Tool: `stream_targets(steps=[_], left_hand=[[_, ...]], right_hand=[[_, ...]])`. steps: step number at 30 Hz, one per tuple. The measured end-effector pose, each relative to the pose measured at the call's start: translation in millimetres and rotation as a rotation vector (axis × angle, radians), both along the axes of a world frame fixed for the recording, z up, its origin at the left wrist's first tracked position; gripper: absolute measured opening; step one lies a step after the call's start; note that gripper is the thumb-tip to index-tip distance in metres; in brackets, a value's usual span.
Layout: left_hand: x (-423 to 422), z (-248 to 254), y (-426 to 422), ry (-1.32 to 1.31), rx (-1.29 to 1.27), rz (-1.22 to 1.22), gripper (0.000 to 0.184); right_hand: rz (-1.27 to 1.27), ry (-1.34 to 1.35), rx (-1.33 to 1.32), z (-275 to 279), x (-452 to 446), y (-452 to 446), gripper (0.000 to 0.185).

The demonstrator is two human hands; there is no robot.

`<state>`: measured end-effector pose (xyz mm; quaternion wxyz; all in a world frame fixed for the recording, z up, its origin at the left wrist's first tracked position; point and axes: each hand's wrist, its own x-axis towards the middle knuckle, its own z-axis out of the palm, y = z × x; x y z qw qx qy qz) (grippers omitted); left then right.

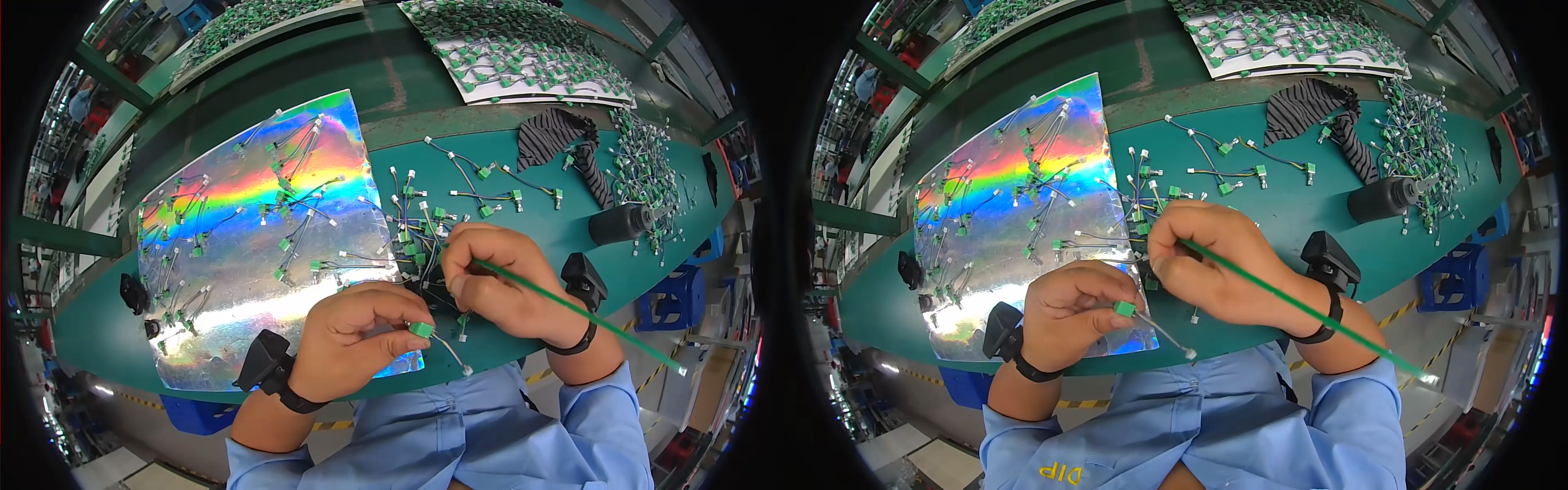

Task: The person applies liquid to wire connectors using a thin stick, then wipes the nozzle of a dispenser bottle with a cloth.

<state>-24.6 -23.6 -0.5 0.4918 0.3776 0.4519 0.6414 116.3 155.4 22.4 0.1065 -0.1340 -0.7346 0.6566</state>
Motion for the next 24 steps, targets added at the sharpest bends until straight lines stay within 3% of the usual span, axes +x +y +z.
stream_targets(steps=[3,9,12,24], left_hand=[[-2.6,-0.2,0.4,-0.120,0.013,-0.023,0.022],[-3.2,-3.9,2.0,-0.205,0.068,-0.039,0.026],[-2.6,-4.9,2.3,-0.196,0.079,-0.024,0.027],[-5.2,-9.1,2.3,0.124,0.118,0.099,0.026]], right_hand=[[0.066,0.108,0.224,-3.2,0.6,3.9,0.005],[0.030,0.067,0.251,4.8,1.3,-1.6,0.002],[-0.018,0.185,0.310,-4.7,0.0,-2.7,0.006],[0.202,0.087,0.026,1.0,2.0,-1.1,0.011]])
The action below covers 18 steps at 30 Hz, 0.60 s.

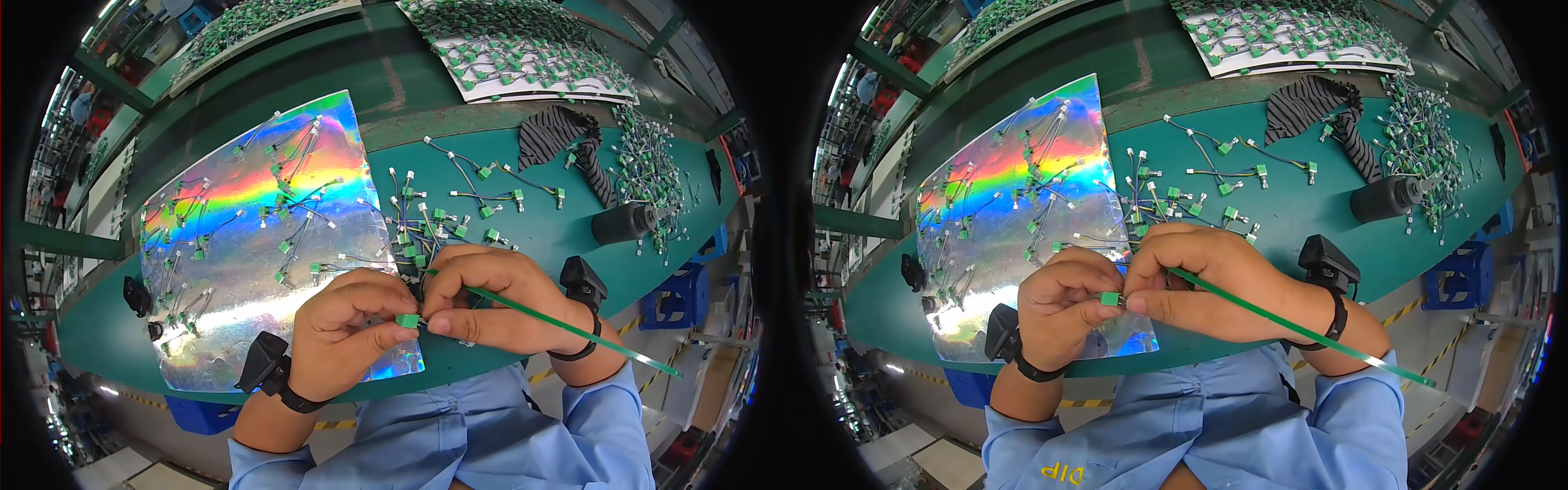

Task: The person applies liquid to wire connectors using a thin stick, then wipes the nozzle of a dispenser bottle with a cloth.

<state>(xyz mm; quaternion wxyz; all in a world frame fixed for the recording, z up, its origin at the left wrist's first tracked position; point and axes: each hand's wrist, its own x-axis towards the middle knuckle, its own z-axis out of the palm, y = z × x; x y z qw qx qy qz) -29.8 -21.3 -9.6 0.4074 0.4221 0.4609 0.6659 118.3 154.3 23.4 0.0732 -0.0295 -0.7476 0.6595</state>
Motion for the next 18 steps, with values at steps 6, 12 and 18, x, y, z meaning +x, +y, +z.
stream_targets(steps=[6,12,18], left_hand=[[-1.7,2.9,-1.6,0.090,-0.047,-0.010,0.023],[3.0,0.6,0.5,-0.143,-0.029,-0.095,0.023],[3.6,-8.1,3.7,-0.203,0.021,-0.121,0.022]], right_hand=[[0.027,-0.037,-0.045,0.5,-0.5,-0.8,0.009],[0.093,-0.110,-0.004,1.5,0.2,0.9,0.011],[0.055,-0.165,0.024,3.9,2.5,-1.8,0.010]])
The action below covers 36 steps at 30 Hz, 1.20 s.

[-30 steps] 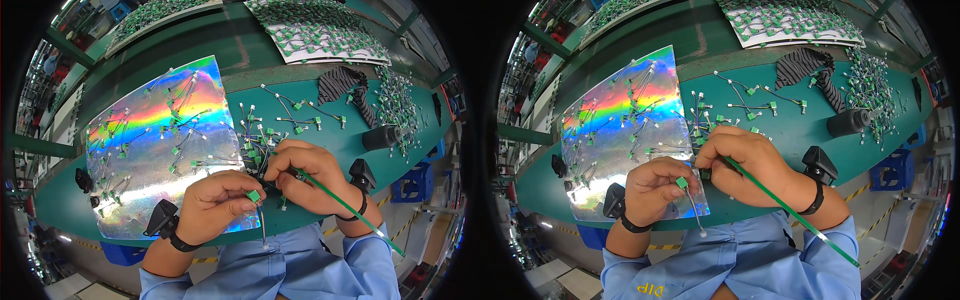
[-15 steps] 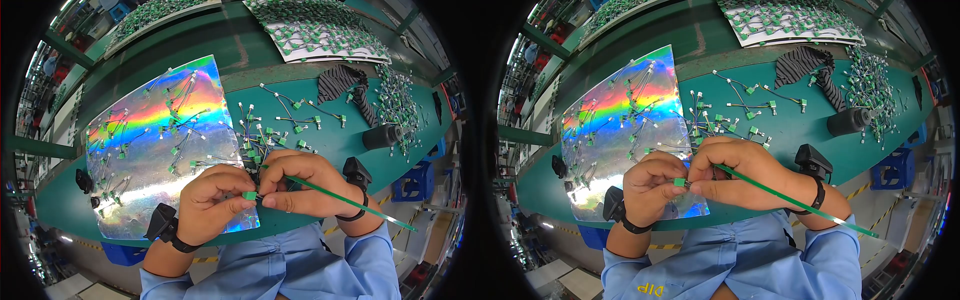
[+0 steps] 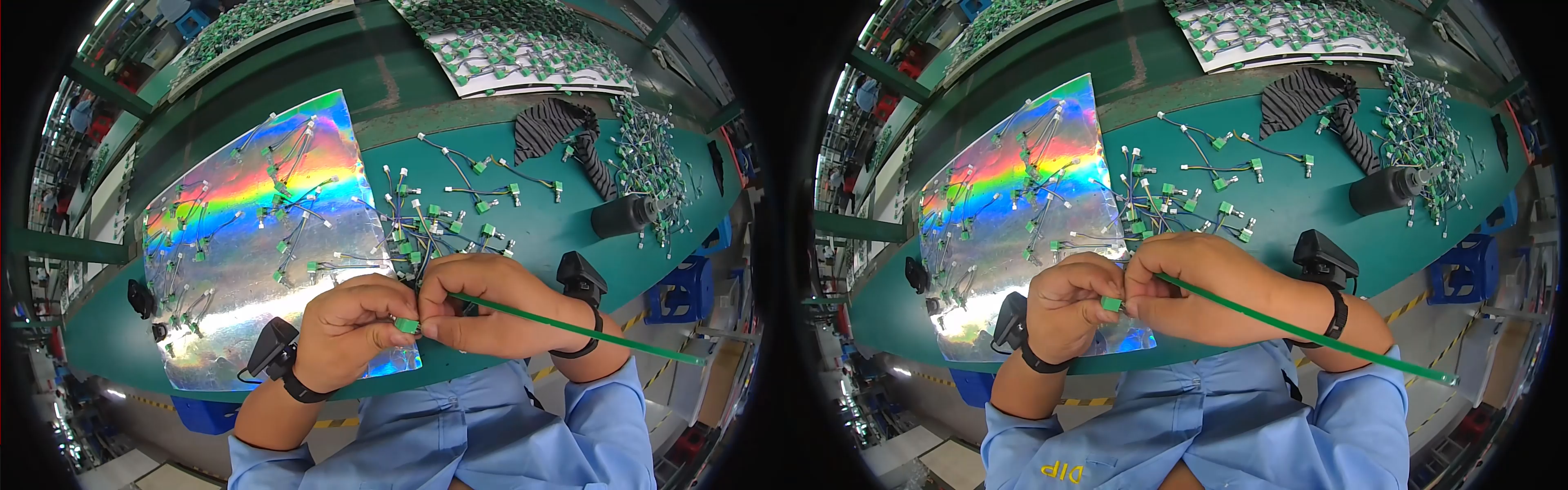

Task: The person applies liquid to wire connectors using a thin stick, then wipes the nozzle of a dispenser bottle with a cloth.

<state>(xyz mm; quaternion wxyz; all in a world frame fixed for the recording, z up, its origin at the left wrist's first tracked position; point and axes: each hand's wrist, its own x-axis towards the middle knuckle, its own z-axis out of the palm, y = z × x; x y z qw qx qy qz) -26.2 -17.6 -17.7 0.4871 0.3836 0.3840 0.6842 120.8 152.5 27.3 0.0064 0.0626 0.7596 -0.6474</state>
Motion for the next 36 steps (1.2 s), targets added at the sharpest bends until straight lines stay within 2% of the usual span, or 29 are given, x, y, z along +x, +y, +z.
stream_targets(steps=[6,9,15,18,21,23,24,27,28,31,36], left_hand=[[1.6,-0.1,3.0,-0.049,0.020,0.065,0.024],[4.4,5.6,2.1,-0.010,-0.056,0.116,0.023],[-3.6,11.2,0.9,0.581,-0.078,0.155,0.022],[-1.1,9.4,-0.3,0.499,-0.170,0.194,0.022],[-1.8,1.3,-0.7,0.361,-0.164,0.273,0.022],[1.7,7.5,1.0,0.176,-0.126,0.246,0.021],[1.5,6.5,0.2,0.190,-0.132,0.256,0.019],[1.2,6.0,0.4,0.149,-0.095,0.245,0.018],[1.4,6.0,0.8,0.155,-0.101,0.235,0.018],[2.9,4.7,2.3,0.134,-0.151,0.208,0.018],[4.3,4.1,3.4,0.169,-0.168,0.182,0.017]], right_hand=[[-0.075,0.027,-0.010,-1.8,-0.4,1.3,0.009],[-0.085,0.065,-0.027,-1.8,0.0,4.0,0.008],[-0.068,0.006,-0.064,-5.0,-1.2,9.8,0.008],[-0.106,0.075,-0.022,-5.8,-3.6,12.2,0.010],[-0.329,0.283,0.222,-28.5,-11.7,14.8,0.015],[-0.376,0.133,0.169,-19.1,-11.5,17.4,0.018],[-0.397,0.063,0.133,-15.2,-9.5,19.4,0.020],[-0.445,0.254,0.532,-24.6,-2.0,21.8,0.025],[-0.431,0.285,0.536,-23.1,4.4,20.2,0.024],[-0.431,0.204,0.144,-4.4,32.7,7.1,0.023],[-0.629,0.353,0.206,13.1,93.6,-1.4,0.019]])
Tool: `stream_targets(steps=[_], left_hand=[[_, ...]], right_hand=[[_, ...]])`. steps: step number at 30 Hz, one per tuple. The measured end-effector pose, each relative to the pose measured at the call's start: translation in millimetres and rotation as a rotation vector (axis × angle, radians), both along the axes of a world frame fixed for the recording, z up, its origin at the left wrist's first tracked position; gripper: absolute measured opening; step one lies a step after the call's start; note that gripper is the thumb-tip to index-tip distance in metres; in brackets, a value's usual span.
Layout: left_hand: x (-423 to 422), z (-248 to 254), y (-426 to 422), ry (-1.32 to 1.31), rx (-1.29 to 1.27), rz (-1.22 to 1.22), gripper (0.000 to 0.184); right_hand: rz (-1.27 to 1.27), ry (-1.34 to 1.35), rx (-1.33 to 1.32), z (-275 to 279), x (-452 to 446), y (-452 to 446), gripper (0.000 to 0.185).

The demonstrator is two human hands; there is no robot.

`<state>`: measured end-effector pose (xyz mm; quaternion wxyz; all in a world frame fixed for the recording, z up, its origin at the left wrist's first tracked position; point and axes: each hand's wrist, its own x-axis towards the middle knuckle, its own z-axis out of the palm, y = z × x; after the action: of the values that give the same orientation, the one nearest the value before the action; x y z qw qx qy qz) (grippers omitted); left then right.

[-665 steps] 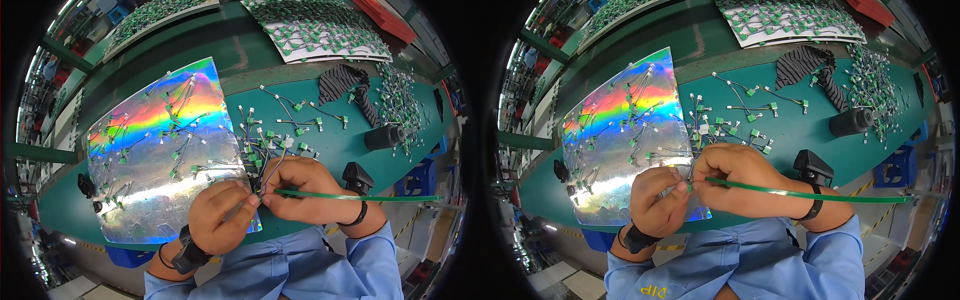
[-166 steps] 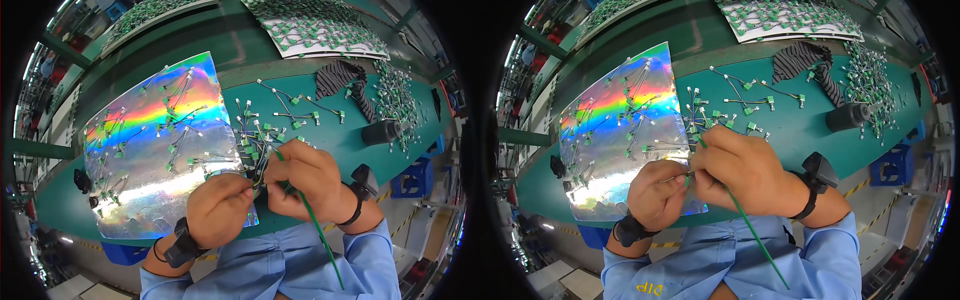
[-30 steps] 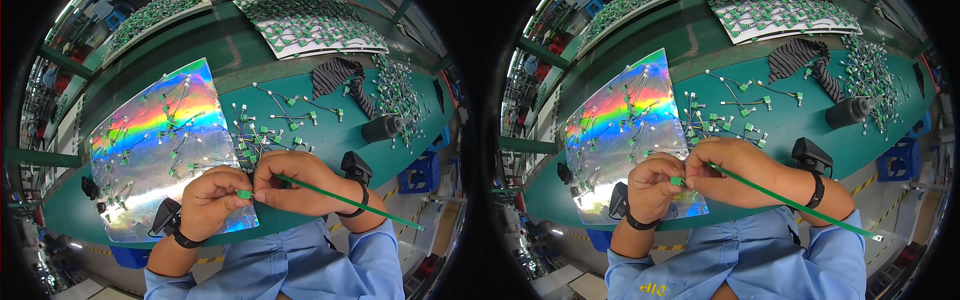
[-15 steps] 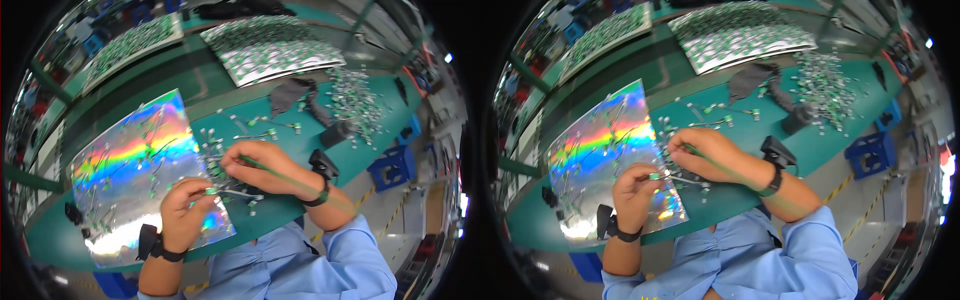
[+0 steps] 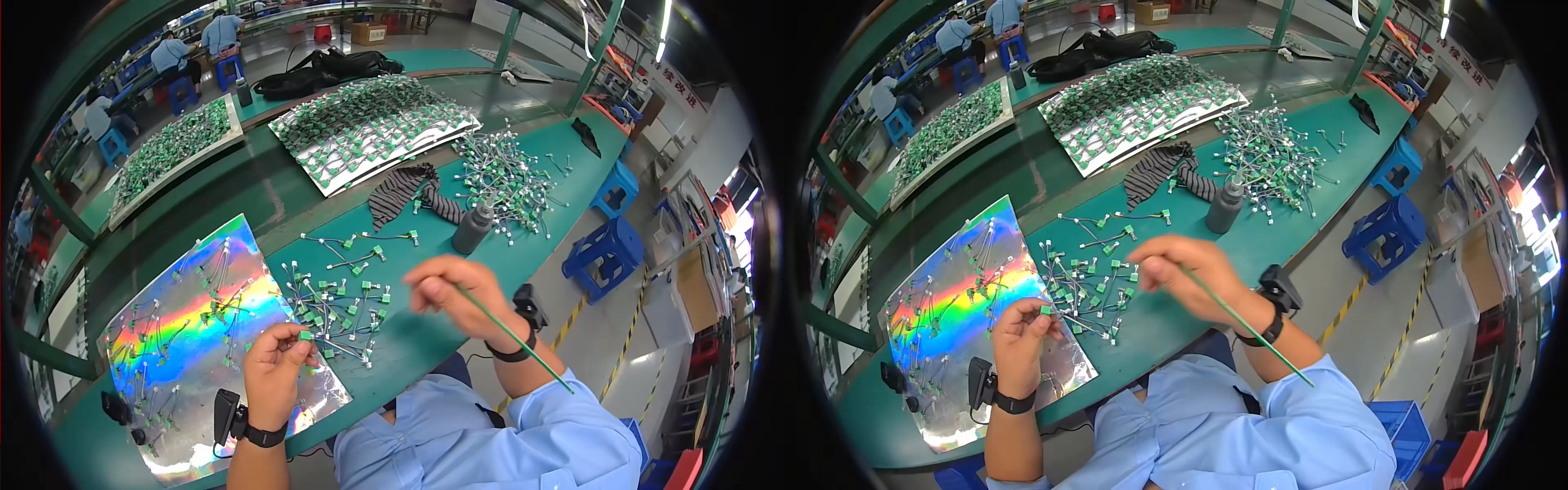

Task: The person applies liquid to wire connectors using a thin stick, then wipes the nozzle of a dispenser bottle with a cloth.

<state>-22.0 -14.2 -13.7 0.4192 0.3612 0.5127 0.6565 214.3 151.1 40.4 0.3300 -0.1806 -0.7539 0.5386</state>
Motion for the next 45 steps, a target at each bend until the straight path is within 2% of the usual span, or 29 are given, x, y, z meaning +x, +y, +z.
stream_targets(steps=[2,8,12,15,18,21,25,29,35,37,40,45], left_hand=[[1.7,-1.3,0.1,0.007,0.007,-0.014,0.016],[4.5,1.4,-3.1,-0.022,0.030,-0.049,0.017],[5.6,-0.5,-1.6,-0.019,0.019,-0.062,0.020],[5.6,-3.6,0.7,0.029,-0.029,-0.055,0.020],[3.2,-7.1,2.9,0.067,-0.083,-0.034,0.020],[-4.4,-16.9,6.2,0.136,-0.090,0.016,0.019],[-5.8,-22.7,10.4,0.234,-0.140,0.104,0.019],[-8.5,-24.4,11.2,0.452,-0.084,0.195,0.019],[-4.4,-24.0,12.1,0.614,-0.028,0.207,0.018],[-5.6,-20.8,11.5,0.598,-0.027,0.202,0.019],[-3.5,-18.8,9.8,0.583,-0.011,0.221,0.019],[-3.7,-12.7,8.9,0.623,-0.033,0.208,0.017]], right_hand=[[-0.160,0.039,0.028,-5.2,21.1,6.1,0.018],[-0.855,-0.028,0.425,-58.2,75.0,61.9,0.027],[-0.850,-0.239,0.279,-61.4,79.4,65.0,0.035],[-0.732,-0.167,0.226,-63.6,74.7,63.8,0.033],[-0.580,-0.383,0.330,-57.2,74.3,60.1,0.029],[-0.645,-0.679,0.254,-59.8,63.6,46.3,0.027],[-0.691,-0.756,0.327,-68.6,40.7,35.2,0.038],[-0.625,-0.715,0.301,-58.2,34.4,24.2,0.043],[-0.470,-0.369,0.683,-25.3,-2.7,36.1,0.038],[-0.595,-0.531,0.968,-27.8,-28.8,67.6,0.029],[-0.697,-0.927,0.912,-35.6,-58.0,107.8,0.023],[-0.700,-1.064,0.894,-50.0,-67.8,129.5,0.019]])
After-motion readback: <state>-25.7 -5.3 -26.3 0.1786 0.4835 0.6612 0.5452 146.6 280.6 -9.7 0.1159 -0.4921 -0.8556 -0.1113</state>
